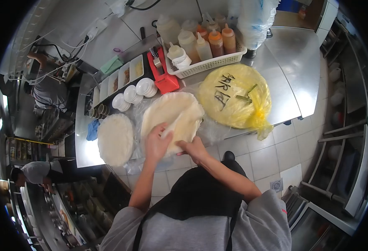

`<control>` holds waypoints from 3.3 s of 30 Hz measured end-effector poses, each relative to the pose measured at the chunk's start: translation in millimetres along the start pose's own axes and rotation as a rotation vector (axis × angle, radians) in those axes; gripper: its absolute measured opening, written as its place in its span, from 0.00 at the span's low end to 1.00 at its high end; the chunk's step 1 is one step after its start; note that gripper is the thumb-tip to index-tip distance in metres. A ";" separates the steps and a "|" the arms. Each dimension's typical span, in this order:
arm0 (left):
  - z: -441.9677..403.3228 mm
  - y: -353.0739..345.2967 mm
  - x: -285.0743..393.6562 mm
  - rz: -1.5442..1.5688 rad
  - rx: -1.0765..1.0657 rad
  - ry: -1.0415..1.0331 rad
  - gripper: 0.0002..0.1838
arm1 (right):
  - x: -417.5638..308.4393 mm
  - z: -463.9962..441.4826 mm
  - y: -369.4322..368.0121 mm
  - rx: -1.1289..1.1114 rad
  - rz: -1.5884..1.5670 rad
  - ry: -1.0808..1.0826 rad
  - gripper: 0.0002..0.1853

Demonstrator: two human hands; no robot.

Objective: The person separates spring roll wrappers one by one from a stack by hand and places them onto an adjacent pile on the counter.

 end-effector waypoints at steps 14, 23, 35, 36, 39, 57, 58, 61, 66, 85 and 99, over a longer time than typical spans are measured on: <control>-3.7 63.6 -41.3 -0.239 -0.011 0.088 0.20 | 7.4 12.4 14.0 0.079 0.266 0.096 0.16; -18.1 103.0 -67.6 -0.193 0.102 0.112 0.14 | -16.8 34.7 55.8 0.163 0.548 0.092 0.11; -31.2 230.7 -116.5 -0.562 0.601 -0.082 0.16 | -25.6 57.7 120.5 0.317 0.353 -0.009 0.09; -31.3 239.1 -87.3 -0.453 0.571 -0.024 0.16 | -29.1 53.8 128.2 0.308 0.401 -0.007 0.10; -29.5 248.2 -49.8 -0.190 0.451 0.011 0.14 | -47.7 41.6 122.3 0.324 0.787 0.051 0.14; -14.9 -41.6 -32.0 0.765 -0.060 0.208 0.15 | -64.4 23.6 -2.7 0.173 0.762 0.408 0.16; -15.7 -47.6 -32.9 0.901 -0.052 0.188 0.15 | -65.9 24.1 2.3 0.180 0.756 0.440 0.16; -11.3 -57.3 -25.8 1.066 -0.073 0.169 0.13 | -65.8 24.1 21.3 0.215 0.730 0.490 0.14; -6.9 -77.5 -20.6 1.027 -0.164 0.103 0.13 | -64.6 21.2 44.5 0.313 0.653 0.348 0.12; -7.4 -114.5 -11.9 0.975 -0.181 0.126 0.11 | -73.6 38.6 45.7 0.556 0.790 0.607 0.04; -17.4 -113.4 -8.5 0.950 -0.235 0.254 0.09 | -72.5 51.0 44.1 0.508 0.934 0.700 0.01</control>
Point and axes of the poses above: each hand's wrist, its own z-axis away from the middle knuckle, its own y-axis out of the back of the hand, x = y × z, the point moved 8 cm from there along -z, towards the middle knuckle, and after that the axes turned 10 degrees about -y, right-handed, at the moved point
